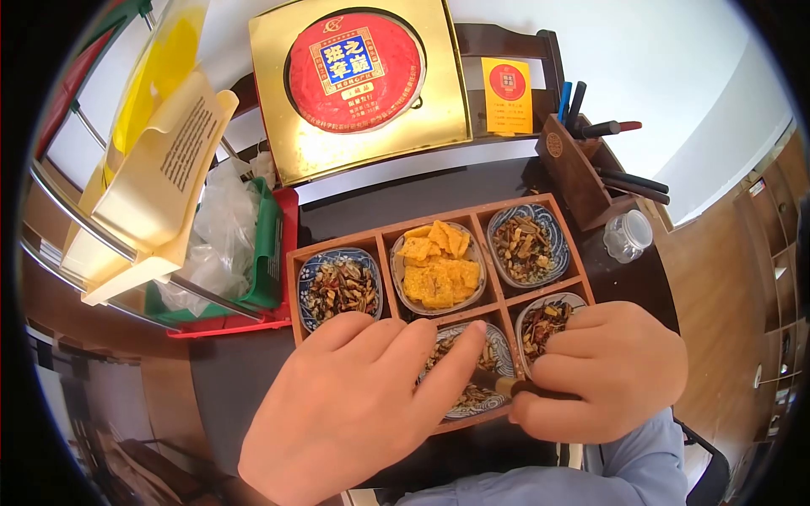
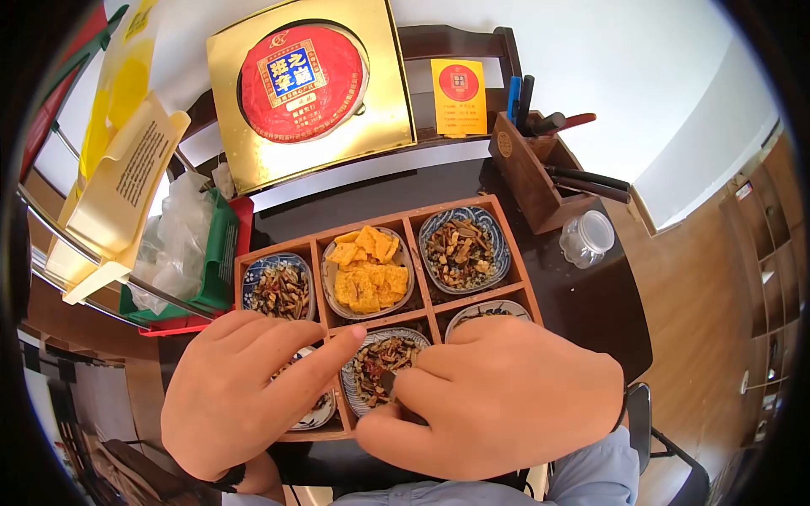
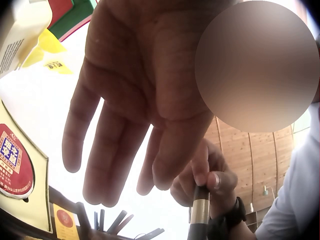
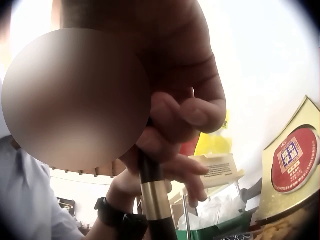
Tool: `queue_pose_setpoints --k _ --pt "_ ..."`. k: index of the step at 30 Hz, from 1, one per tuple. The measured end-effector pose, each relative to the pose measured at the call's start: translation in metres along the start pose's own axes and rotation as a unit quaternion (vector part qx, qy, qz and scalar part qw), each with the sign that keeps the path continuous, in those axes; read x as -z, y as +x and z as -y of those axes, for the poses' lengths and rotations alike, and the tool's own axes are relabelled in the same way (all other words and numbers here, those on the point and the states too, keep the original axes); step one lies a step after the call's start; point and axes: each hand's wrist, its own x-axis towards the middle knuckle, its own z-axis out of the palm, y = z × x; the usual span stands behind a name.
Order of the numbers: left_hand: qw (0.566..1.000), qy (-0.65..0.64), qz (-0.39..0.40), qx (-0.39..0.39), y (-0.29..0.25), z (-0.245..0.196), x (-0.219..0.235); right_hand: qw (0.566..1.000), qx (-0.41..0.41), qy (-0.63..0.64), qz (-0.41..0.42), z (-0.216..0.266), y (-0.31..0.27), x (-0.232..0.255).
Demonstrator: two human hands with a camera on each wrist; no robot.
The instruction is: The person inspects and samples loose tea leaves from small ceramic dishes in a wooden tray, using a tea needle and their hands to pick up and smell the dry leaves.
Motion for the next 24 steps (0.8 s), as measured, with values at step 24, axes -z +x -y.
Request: queue_pose_setpoints --k 24 --pt "1.0 0.004 -0.014 -0.002 0.001 -0.001 -0.004 1.0 -0.001 -0.011 0.019 0.0 0.0 0.002"
